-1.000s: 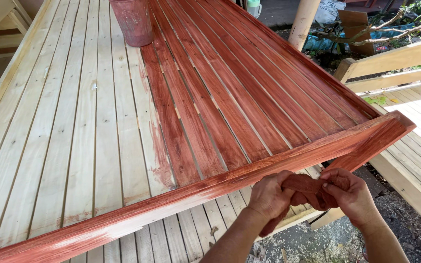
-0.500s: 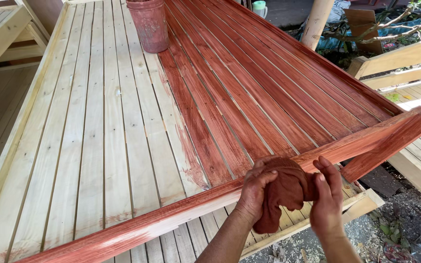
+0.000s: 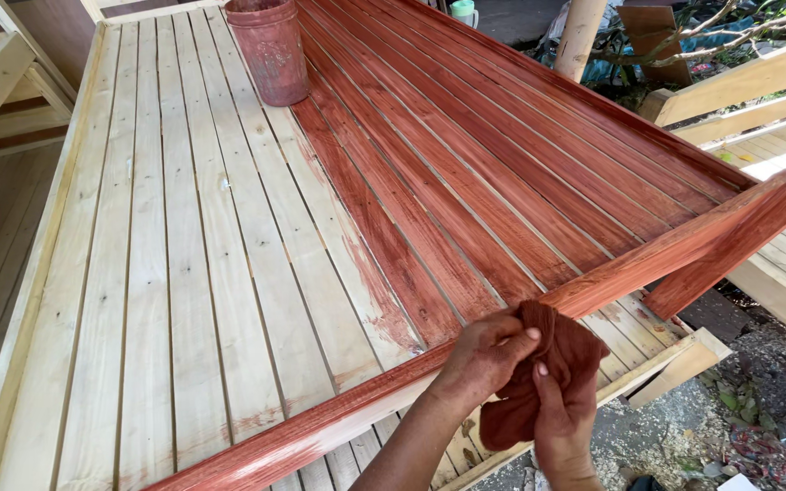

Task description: The person wipes a reddish-brown wood stain onto the slats and frame rails of unfinished wooden furniture using a cloth, working along the top surface and then around the edges and corner posts of the frame.

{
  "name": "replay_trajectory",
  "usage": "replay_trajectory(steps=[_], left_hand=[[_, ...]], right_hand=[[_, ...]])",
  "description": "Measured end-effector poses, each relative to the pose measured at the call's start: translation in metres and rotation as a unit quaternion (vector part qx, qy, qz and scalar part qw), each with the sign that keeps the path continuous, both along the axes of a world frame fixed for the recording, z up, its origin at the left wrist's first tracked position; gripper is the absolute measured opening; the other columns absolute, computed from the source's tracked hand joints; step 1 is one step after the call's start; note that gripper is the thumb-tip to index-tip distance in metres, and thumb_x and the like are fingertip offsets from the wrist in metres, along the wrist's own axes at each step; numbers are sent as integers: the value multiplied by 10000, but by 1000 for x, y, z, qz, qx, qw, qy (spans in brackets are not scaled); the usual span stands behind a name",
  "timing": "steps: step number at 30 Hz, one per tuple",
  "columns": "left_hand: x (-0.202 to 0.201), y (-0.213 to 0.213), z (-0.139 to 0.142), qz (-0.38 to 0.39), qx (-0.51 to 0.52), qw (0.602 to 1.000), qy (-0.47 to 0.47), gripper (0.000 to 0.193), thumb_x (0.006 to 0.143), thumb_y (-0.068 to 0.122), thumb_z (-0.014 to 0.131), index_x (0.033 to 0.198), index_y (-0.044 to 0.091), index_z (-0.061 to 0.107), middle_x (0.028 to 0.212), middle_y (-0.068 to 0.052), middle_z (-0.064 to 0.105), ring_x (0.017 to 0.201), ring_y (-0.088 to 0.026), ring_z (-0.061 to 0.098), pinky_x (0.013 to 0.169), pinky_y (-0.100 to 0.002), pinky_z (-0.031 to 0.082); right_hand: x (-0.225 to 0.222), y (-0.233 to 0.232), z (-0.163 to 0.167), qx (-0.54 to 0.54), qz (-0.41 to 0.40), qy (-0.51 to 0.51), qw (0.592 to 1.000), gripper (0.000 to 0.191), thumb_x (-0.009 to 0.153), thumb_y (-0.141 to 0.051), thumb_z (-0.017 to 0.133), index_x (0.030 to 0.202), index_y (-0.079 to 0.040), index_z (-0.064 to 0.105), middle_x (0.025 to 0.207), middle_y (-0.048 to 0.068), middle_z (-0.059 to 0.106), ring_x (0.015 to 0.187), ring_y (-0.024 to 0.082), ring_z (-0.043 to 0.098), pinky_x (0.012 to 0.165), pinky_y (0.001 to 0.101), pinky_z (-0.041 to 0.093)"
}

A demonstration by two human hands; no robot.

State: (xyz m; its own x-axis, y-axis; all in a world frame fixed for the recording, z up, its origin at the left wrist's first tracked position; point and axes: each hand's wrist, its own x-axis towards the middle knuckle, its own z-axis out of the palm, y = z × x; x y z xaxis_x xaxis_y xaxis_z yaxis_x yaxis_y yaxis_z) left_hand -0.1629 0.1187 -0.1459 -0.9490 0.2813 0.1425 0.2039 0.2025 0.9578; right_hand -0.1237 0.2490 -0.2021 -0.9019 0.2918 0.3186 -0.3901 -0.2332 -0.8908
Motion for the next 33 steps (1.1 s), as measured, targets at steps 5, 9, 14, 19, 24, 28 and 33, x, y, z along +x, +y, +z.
replay_trajectory(steps=[5, 9, 14, 19, 24, 28, 33], left_hand=[[-2, -25, -7, 177, 263, 945, 85, 108, 1000, -2, 591, 1022, 29, 692, 1221, -96, 594, 1007, -129, 635, 903, -265, 564], [-6, -36, -15, 184, 306, 930, 89, 151, 1006, -59, 558, 1038, -18, 700, 1295, -87, 533, 1006, -135, 591, 880, -257, 537], [-19, -55, -21, 211, 355, 896, 162, 198, 974, -111, 551, 1002, -1, 713, 1310, -105, 535, 1120, -168, 618, 984, -308, 570], [-21, -84, -18, 236, 325, 890, 218, 200, 991, -100, 534, 1027, -6, 707, 1317, -139, 572, 1171, -197, 627, 1041, -357, 573], [-20, -94, -6, 308, 292, 894, 143, 194, 1032, -10, 503, 1062, -24, 694, 1342, -118, 552, 1101, -173, 619, 990, -342, 554], [-25, -93, 4, 308, 306, 884, 173, 192, 1045, 17, 510, 1072, -27, 696, 1330, -120, 570, 1065, -171, 628, 959, -326, 550], [-19, -92, 13, 331, 293, 881, 168, 194, 1046, 40, 514, 1059, -28, 695, 1266, -105, 620, 1035, -163, 647, 920, -325, 558]], right_hand=[[17, -68, -36, -83, -41, 73, 993, 584, 982, 19, 463, 1550, 26, 332, 1518, 197, 527, 1370, 278, 553, 1174, 397, 427], [7, -118, -62, -24, -78, 72, 994, 666, 953, 89, 424, 1572, 23, 186, 1572, 254, 384, 1458, 328, 425, 1210, 423, 358], [-32, -107, -81, -77, -132, 10, 988, 763, 922, 73, 398, 1569, -42, 10, 1578, 230, 363, 1457, 310, 427, 1172, 419, 380], [-85, -57, -88, -40, -214, 43, 975, 908, 933, 142, 440, 1677, -92, -25, 1670, 198, 286, 1527, 318, 369, 1348, 431, 319], [-131, -3, -90, -57, -237, 7, 970, 934, 1005, 154, 429, 1690, -163, -122, 1774, 118, 149, 1635, 270, 253, 1340, 461, 223], [-175, 49, -72, -77, -235, 3, 969, 888, 1043, 140, 380, 1663, -196, -160, 1789, 109, 215, 1606, 262, 317, 1338, 463, 204], [-208, 106, -45, -153, -196, -50, 967, 793, 1102, -66, 387, 1628, -355, -132, 1753, 11, 205, 1581, 250, 342, 1226, 518, 330]])
